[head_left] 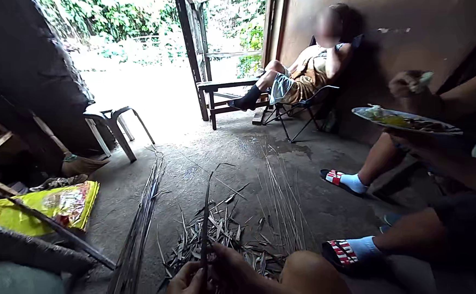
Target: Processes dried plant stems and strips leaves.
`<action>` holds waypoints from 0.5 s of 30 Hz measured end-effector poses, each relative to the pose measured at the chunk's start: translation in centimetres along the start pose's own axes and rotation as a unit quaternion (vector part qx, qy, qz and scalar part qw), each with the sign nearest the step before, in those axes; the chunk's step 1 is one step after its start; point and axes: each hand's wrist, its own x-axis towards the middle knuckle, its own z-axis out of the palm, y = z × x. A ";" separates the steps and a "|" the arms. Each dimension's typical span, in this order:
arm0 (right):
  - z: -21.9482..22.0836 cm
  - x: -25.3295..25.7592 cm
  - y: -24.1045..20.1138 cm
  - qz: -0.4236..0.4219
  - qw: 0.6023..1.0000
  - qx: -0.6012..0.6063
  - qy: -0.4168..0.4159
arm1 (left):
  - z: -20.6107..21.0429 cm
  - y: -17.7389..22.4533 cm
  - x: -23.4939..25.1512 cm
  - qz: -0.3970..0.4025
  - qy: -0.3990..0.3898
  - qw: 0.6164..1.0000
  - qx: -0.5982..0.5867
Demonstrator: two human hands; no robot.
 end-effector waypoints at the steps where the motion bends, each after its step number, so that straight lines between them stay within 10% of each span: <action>1: -0.1 0.0 0.0 0.003 1.000 -0.004 -0.006 | 0.0 -0.1 -0.1 -0.005 -0.007 1.000 -0.010; 15: -0.1 0.8 1.0 -0.062 0.989 -0.131 -0.033 | 0.2 0.2 0.7 -0.057 0.025 0.988 -0.144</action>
